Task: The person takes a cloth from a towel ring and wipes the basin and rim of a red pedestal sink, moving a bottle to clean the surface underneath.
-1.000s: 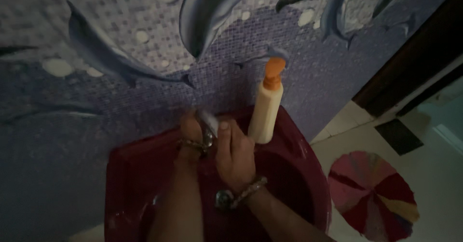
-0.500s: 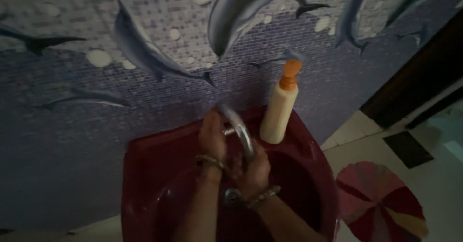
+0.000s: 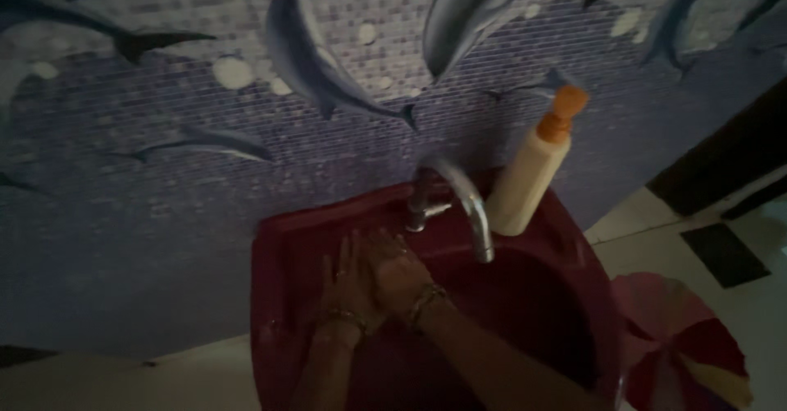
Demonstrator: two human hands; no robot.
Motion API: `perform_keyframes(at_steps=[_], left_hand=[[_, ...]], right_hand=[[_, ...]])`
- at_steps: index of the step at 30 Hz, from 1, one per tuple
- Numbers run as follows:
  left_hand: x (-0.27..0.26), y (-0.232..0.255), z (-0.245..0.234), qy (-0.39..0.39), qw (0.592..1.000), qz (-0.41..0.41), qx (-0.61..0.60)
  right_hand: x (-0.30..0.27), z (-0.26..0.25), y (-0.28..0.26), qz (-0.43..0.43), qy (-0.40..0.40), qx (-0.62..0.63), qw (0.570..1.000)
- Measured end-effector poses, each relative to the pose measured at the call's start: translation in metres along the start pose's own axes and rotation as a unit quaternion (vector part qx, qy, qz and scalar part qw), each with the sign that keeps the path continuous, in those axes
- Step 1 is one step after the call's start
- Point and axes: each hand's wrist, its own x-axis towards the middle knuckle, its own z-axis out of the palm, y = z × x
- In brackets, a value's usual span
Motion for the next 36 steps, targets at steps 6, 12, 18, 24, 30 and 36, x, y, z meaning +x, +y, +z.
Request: perform_keyframes(at_steps=[6, 12, 18, 24, 30, 36], left_hand=[[-0.013, -0.025, 0.001, -0.028, 0.989, -0.05, 0.138], [-0.001, -0.016, 0.0, -0.032, 0.989, -0.105, 0.098], [0.021, -0.017, 0.013, -0.014, 0.998, -0.022, 0.06], [0.049, -0.047, 0.043, 0.053, 0.986, 0.002, 0.16], [0.014, -0.03, 0.003, -0.057, 0.987, -0.054, 0.143], [-0.022, -0.034, 0.006, -0.083, 0.92, -0.037, 0.381]], right_hand=[[0.025, -0.006, -0.037, 0.021, -0.171, -0.091, 0.981], [0.022, -0.041, -0.037, 0.084, -0.298, -0.138, 0.941], [0.018, -0.013, -0.002, 0.142, -0.221, -0.12, 0.957], [0.027, 0.004, -0.004, 0.129, -0.232, -0.166, 0.95], [0.034, -0.006, -0.033, 0.092, -0.258, -0.142, 0.951], [0.018, 0.003, -0.06, 0.037, -0.228, -0.155, 0.96]])
